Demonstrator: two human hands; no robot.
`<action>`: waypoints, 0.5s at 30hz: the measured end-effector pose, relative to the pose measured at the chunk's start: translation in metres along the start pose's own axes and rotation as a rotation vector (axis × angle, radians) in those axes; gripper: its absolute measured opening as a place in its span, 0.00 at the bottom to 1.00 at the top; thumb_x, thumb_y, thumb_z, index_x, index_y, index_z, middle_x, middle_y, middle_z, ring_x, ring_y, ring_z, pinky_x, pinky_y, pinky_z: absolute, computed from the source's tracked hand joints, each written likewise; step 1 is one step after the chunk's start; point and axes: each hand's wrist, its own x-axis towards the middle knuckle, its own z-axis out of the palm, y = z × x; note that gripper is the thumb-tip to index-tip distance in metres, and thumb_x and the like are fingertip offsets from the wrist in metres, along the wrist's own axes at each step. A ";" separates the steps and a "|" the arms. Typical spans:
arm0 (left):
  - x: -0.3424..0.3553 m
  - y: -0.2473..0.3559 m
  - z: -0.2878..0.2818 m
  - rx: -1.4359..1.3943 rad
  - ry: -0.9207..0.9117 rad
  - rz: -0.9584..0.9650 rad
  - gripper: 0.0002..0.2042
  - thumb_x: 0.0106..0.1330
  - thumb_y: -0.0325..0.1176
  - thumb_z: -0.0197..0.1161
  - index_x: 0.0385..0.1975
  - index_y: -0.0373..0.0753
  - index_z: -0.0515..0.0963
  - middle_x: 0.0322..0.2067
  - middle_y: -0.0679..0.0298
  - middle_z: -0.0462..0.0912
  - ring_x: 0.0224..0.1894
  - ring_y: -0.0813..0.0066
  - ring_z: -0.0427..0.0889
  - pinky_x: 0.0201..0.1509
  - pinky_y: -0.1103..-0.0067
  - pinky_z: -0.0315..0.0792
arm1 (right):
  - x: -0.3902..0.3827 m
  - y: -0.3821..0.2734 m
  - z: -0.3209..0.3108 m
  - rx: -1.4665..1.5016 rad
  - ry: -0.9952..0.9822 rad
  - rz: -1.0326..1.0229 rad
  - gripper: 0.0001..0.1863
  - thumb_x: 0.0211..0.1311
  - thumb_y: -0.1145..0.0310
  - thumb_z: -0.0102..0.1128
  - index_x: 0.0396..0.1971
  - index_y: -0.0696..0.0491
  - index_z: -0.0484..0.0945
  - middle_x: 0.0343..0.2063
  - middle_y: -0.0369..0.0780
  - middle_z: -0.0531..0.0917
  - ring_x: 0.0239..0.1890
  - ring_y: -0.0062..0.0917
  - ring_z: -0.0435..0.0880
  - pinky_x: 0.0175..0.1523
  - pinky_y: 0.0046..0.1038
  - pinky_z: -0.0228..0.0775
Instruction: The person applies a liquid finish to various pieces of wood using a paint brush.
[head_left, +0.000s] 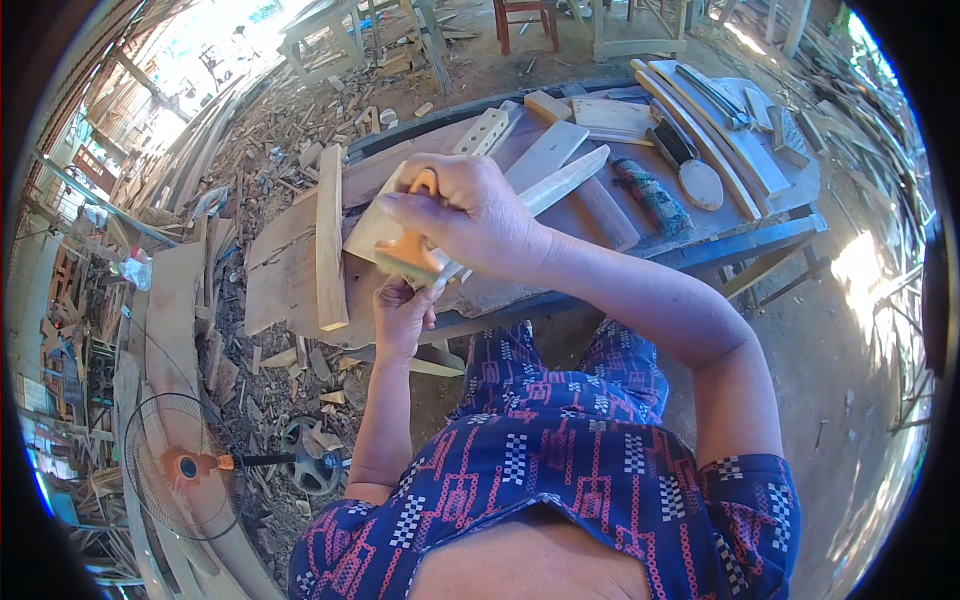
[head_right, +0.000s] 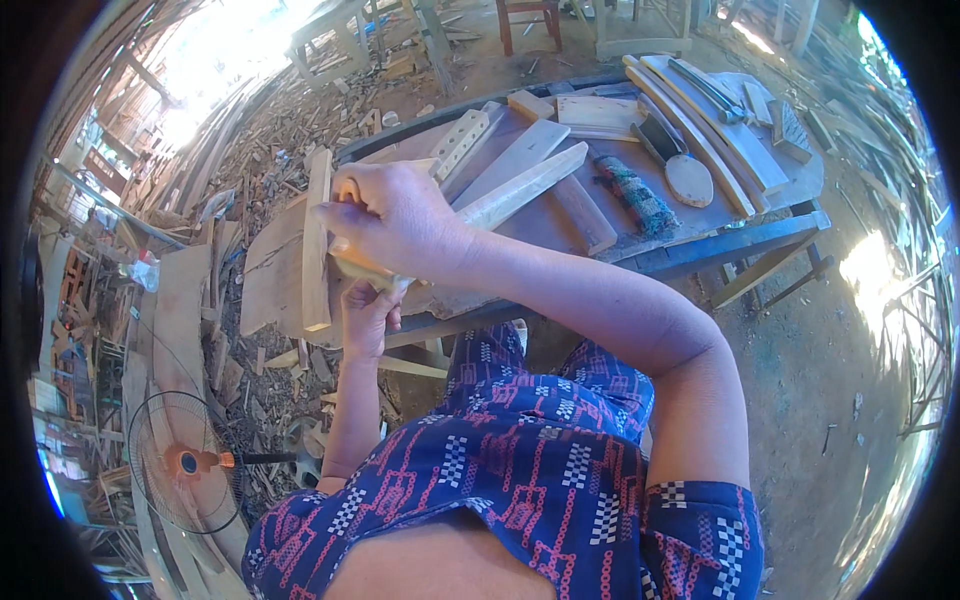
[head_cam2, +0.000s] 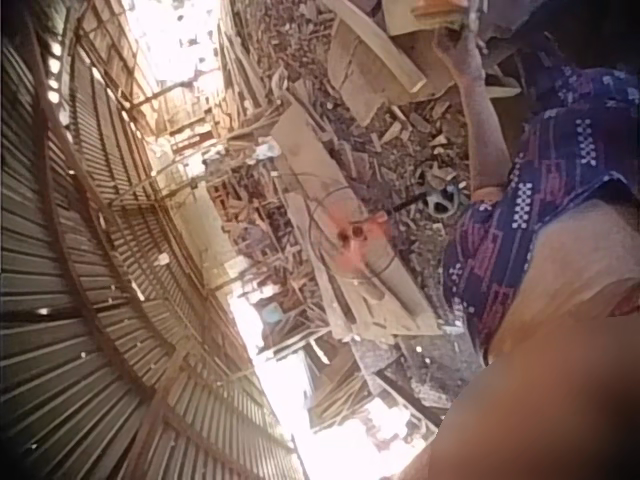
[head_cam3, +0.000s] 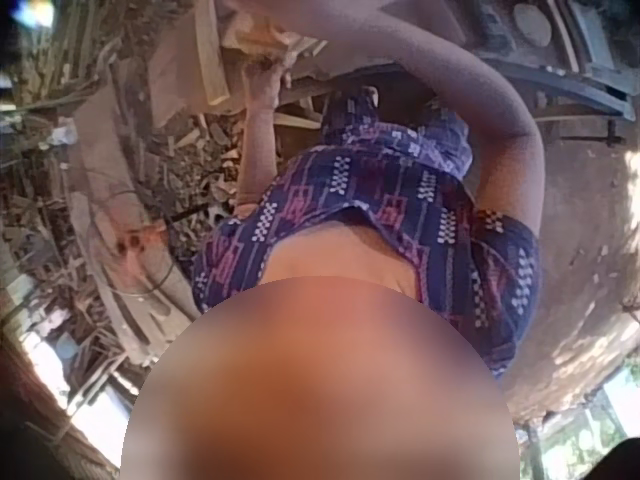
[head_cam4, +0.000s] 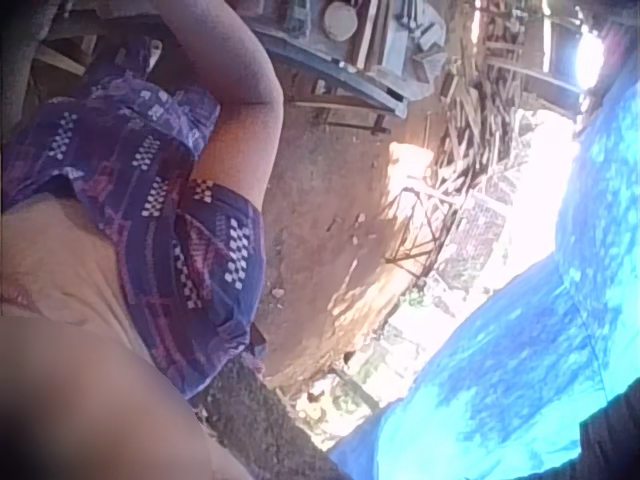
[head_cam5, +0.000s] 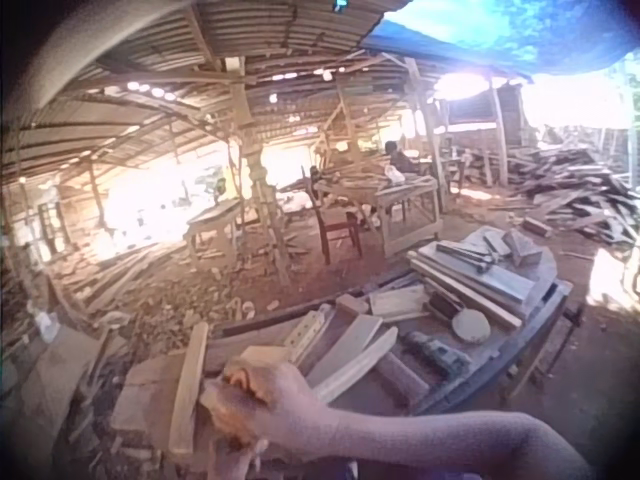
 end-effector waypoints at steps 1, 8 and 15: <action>0.000 0.002 0.002 0.026 -0.002 -0.013 0.10 0.54 0.26 0.64 0.36 0.36 0.77 0.21 0.70 0.77 0.11 0.90 0.66 0.12 0.91 0.60 | 0.001 0.001 0.001 0.038 0.005 -0.002 0.13 0.53 0.65 0.58 0.20 0.60 0.72 0.14 0.44 0.76 0.18 0.29 0.79 0.24 0.28 0.67; 0.000 0.009 0.008 0.043 0.011 -0.020 0.06 0.54 0.27 0.64 0.31 0.37 0.77 0.15 0.71 0.73 0.12 0.89 0.68 0.11 0.90 0.61 | -0.002 0.044 -0.037 0.417 0.148 0.495 0.12 0.56 0.63 0.60 0.31 0.57 0.77 0.21 0.37 0.79 0.14 0.14 0.76 0.19 0.13 0.69; 0.003 0.007 0.001 0.006 0.049 -0.063 0.06 0.56 0.30 0.63 0.32 0.37 0.77 0.14 0.71 0.73 0.10 0.88 0.68 0.11 0.89 0.62 | -0.005 0.118 -0.144 0.178 0.576 0.534 0.11 0.54 0.63 0.61 0.26 0.57 0.75 0.18 0.38 0.79 0.10 0.14 0.73 0.12 0.13 0.61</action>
